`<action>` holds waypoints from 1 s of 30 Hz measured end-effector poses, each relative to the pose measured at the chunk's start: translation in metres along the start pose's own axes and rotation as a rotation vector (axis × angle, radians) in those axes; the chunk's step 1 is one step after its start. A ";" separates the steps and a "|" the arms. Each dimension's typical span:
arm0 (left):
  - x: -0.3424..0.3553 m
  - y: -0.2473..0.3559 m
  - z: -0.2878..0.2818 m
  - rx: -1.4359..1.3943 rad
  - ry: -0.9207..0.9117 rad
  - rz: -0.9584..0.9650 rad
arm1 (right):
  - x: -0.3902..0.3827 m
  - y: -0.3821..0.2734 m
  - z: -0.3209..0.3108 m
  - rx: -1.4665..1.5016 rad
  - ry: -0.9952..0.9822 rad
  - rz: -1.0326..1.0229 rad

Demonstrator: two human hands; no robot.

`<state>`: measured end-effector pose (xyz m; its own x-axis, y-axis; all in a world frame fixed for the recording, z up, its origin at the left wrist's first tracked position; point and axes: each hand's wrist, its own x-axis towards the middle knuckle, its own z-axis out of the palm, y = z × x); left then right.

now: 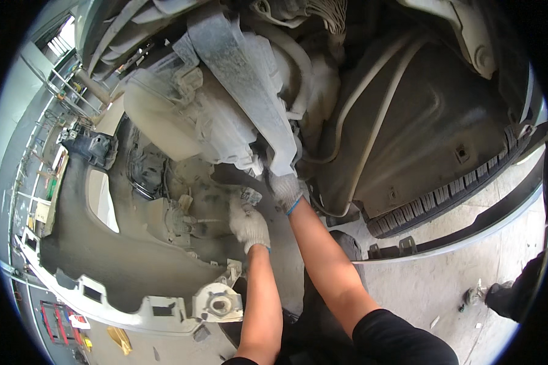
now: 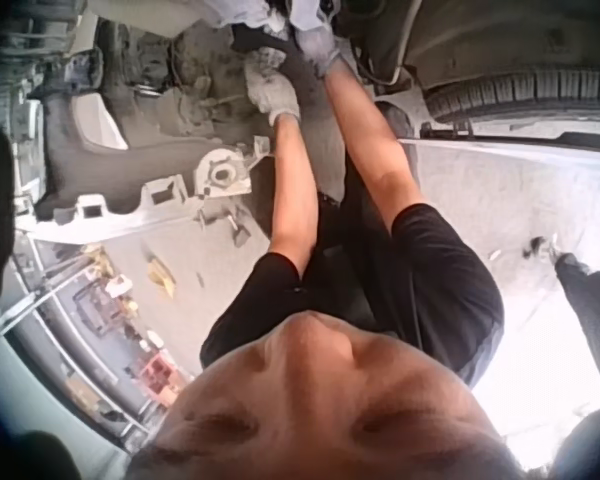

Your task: The person uses a red fluid container and a long metal tool to apply liquid to a detached car bumper. They then lift and position the bumper against the front of a white car, aligning it with the frame. Finally, they reach into the engine bay to connect or adjust internal components.

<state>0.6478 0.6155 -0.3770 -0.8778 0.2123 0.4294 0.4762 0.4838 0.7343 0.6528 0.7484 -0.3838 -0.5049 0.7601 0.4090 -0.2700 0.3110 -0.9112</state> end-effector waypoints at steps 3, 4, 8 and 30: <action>0.010 0.026 -0.015 -0.177 0.188 0.036 | -0.003 0.000 0.006 0.025 0.023 -0.053; 0.009 0.031 -0.020 -0.254 0.156 -0.025 | -0.005 -0.004 0.005 0.005 0.018 -0.041; 0.005 0.044 -0.026 -0.389 0.071 -0.121 | -0.005 -0.008 0.003 0.029 0.001 0.035; 0.010 0.031 -0.006 -0.350 0.052 0.093 | 0.002 -0.016 0.018 1.012 0.066 0.416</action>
<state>0.6540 0.6277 -0.3462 -0.8305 0.1934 0.5223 0.5505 0.1423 0.8226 0.6417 0.7345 -0.3672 -0.6759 0.7354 0.0477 -0.6521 -0.5667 -0.5036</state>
